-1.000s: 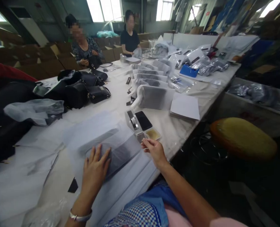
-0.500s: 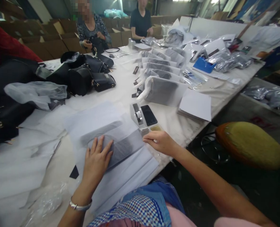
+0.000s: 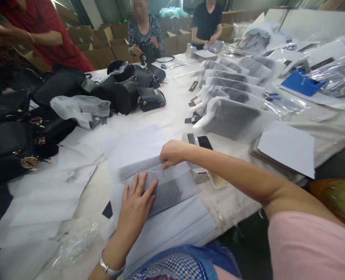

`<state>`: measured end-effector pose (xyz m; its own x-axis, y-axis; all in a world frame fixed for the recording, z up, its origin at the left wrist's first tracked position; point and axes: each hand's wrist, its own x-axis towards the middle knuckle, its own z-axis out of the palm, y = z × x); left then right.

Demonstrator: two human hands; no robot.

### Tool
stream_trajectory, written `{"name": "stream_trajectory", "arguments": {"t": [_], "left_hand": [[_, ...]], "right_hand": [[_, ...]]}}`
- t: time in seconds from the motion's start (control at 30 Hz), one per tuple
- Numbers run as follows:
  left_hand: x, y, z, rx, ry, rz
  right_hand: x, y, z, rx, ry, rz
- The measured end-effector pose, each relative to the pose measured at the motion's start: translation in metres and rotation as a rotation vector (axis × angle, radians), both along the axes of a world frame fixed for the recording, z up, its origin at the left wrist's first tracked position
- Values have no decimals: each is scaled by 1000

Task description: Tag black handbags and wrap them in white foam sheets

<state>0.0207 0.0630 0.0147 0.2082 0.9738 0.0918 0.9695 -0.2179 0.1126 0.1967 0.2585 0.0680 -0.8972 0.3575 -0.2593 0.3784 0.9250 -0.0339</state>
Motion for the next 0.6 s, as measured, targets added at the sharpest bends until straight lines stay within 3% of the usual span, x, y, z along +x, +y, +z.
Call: {"name": "stream_trajectory", "arguments": {"t": [0.17, 0.27, 0.37, 0.5, 0.6], "left_hand": [[1, 1, 1, -10, 6, 3], [1, 1, 1, -9, 17, -1], [2, 1, 2, -2, 27, -9], [2, 0, 2, 12, 22, -20], [2, -2, 1, 19, 3, -24]], "right_hand": [[-2, 8, 0, 64, -77, -79], [8, 15, -1, 89, -65, -289], [37, 10, 2, 154, 47, -550], [91, -37, 1, 262, 362, -799], [121, -87, -15, 219, 699, -987]]}}
